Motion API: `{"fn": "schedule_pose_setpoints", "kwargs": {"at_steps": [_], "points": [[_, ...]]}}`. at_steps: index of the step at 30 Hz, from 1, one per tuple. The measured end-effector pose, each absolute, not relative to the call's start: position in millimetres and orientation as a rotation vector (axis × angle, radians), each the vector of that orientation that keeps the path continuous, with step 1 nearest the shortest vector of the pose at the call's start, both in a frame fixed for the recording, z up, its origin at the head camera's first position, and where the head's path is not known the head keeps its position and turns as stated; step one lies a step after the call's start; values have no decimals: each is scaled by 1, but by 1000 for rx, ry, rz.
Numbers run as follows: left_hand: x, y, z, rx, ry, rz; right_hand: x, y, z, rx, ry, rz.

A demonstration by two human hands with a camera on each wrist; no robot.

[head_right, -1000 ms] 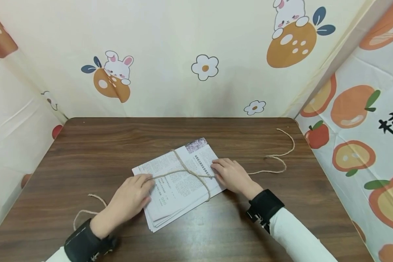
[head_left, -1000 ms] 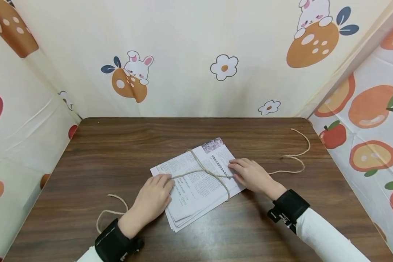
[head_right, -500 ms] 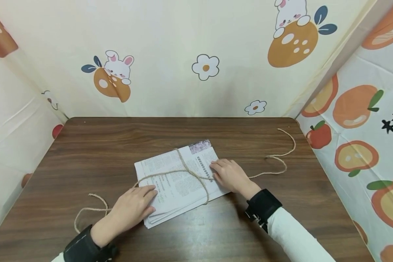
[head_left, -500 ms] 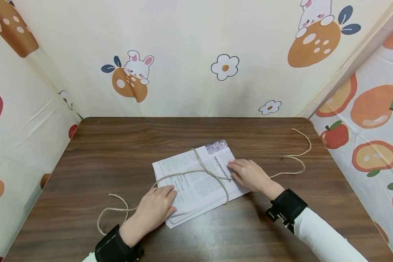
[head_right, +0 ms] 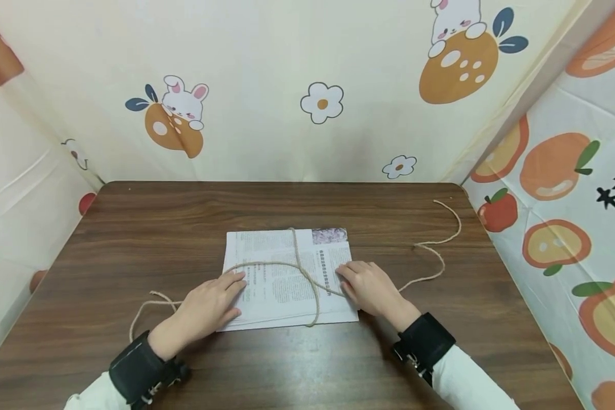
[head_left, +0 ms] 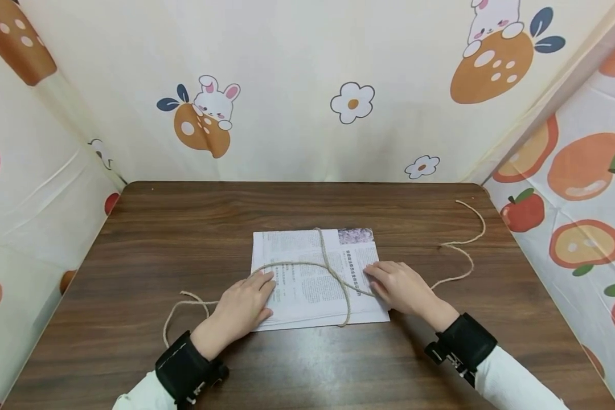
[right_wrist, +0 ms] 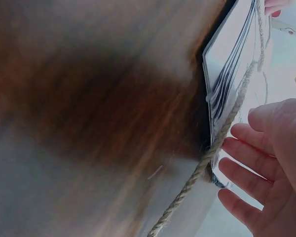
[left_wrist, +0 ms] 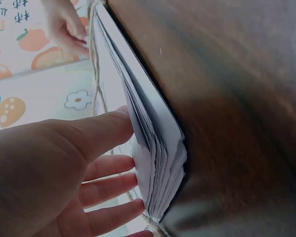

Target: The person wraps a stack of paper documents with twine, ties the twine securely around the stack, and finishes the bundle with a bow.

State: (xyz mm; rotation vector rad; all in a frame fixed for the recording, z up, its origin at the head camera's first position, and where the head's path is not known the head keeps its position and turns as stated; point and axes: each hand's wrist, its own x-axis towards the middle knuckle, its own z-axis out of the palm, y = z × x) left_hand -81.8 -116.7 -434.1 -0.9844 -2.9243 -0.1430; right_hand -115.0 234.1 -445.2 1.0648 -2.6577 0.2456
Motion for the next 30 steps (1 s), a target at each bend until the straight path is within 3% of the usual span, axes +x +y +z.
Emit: {"fn": "schedule_pose_setpoints", "kwargs": {"at_steps": [23,30], "points": [[-85,-115,-436,-992,-2908,-195,-103,240,-447,1042,-2687,266],[-91,-125,-434,-855,-2841,-290,-99,239,-447,1061,-2683,280]]}}
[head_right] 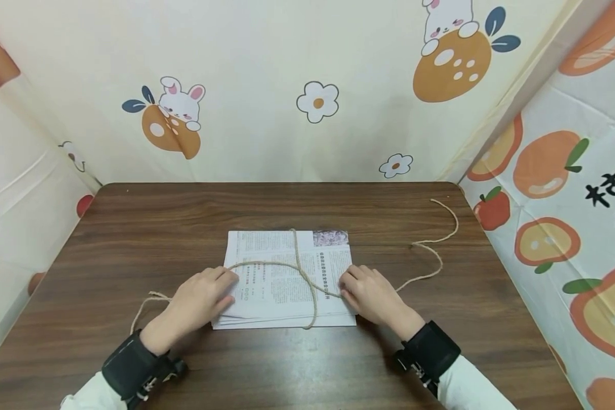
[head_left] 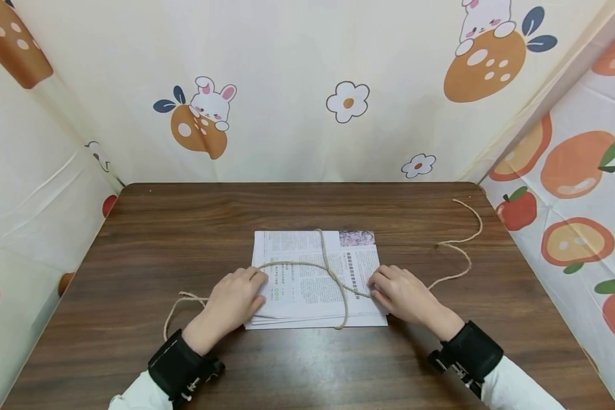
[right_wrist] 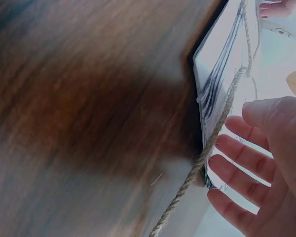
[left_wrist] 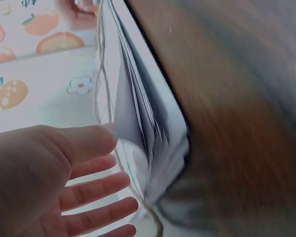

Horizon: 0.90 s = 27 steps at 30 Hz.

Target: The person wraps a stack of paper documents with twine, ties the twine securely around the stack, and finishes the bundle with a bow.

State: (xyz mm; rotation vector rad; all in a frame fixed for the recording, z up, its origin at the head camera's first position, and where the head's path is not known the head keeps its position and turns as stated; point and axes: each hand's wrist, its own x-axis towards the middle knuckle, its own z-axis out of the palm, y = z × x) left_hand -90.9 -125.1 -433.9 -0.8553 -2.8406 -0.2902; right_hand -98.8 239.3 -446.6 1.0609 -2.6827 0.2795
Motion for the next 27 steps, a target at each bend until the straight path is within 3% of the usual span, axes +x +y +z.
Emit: {"fn": "schedule_pose_setpoints", "kwargs": {"at_steps": [8,27], "points": [[-101,-144,-434,-679,-2844,-250,-94,240,-448,1061,-2681,250],[-111,-160,-446,-588,-2871,-200,-108,241,-431,1021,-2776,333]]}}
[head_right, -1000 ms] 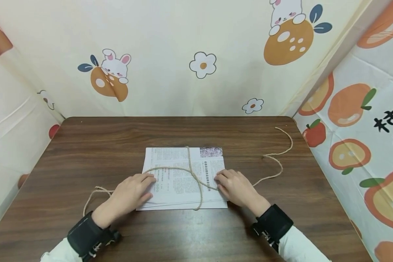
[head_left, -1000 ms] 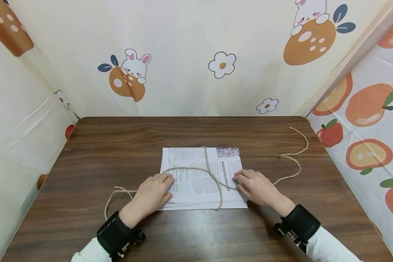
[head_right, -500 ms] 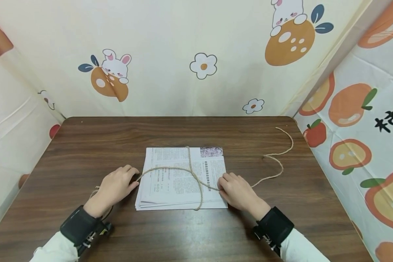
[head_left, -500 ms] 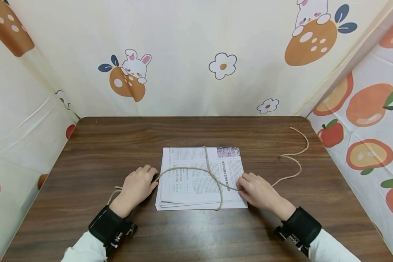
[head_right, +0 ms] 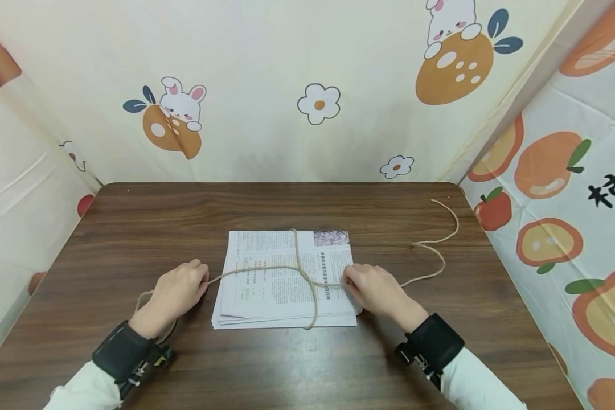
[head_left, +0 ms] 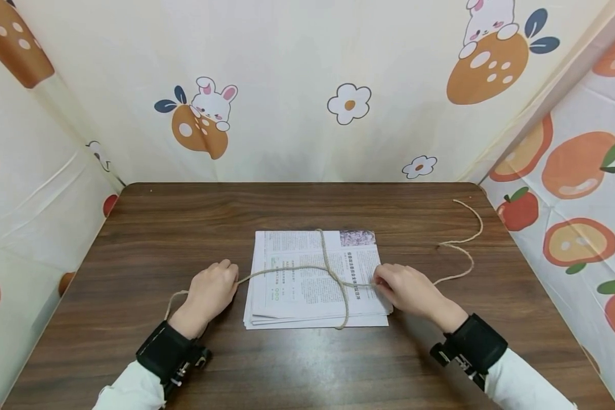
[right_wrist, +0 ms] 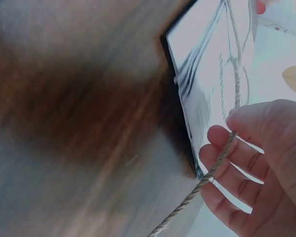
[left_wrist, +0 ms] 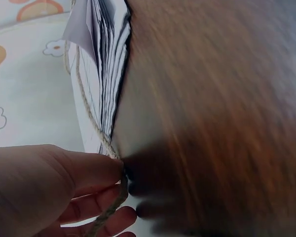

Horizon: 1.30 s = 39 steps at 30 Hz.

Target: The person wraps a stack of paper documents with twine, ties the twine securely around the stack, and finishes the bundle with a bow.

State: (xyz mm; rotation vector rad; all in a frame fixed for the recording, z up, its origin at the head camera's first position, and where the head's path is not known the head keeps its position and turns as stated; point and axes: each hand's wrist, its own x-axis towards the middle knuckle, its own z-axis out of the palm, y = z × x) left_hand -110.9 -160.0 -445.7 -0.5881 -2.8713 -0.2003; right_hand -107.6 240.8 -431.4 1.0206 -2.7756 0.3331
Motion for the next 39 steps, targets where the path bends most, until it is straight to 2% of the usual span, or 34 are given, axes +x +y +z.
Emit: {"fn": "schedule_pose_setpoints", "kwargs": {"at_steps": [20,39], "points": [[-110,-188,-440,-560,-2856,-242,-137,240,-432,866,-2810,339],[-115,-196,-441,-521,-2941,-284,-148,247,-443,712,-2928,395]]}}
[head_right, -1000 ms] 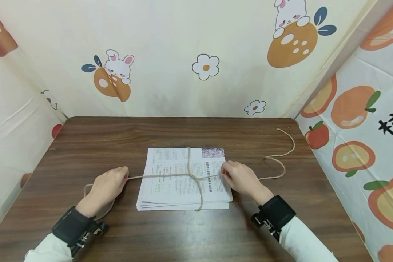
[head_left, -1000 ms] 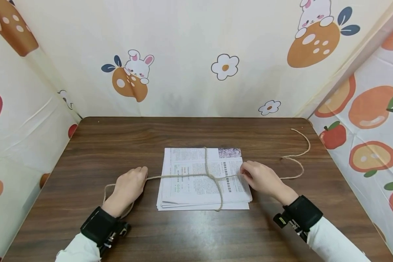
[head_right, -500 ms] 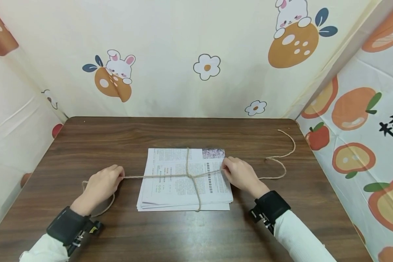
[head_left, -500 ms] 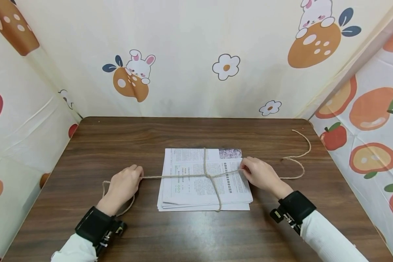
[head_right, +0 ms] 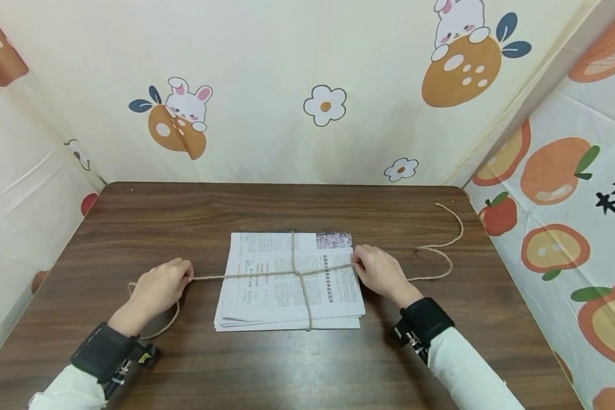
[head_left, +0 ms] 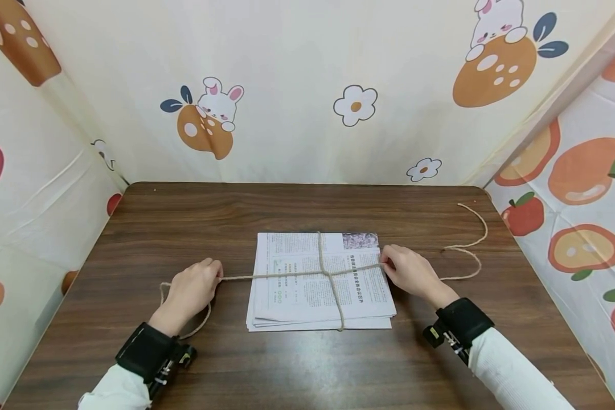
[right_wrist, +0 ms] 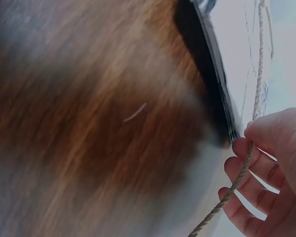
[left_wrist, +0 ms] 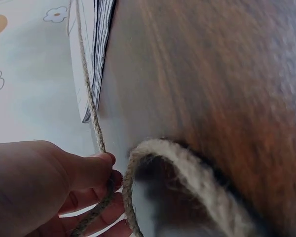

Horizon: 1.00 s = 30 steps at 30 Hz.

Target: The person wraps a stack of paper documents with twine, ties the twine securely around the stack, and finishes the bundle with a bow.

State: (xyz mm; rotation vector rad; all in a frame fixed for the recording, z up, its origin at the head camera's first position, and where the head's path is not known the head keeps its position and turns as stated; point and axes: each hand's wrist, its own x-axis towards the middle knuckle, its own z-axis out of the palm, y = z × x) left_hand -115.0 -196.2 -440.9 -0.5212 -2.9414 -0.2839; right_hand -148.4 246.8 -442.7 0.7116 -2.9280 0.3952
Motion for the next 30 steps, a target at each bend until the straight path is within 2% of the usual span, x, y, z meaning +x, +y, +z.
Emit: {"fn": "schedule_pose_setpoints", "kwargs": {"at_steps": [14,22,30], "points": [[-121,-197,-441,-527,-2957,-286,-148,252,-446,683,-2956,408],[-121,-191,-443,-536,-2938,-222,-147,250,-449,760,-2829,294],[-121,-184,-443,-576,-2885,-164,-142,246,-447,675,-2895,347]]}}
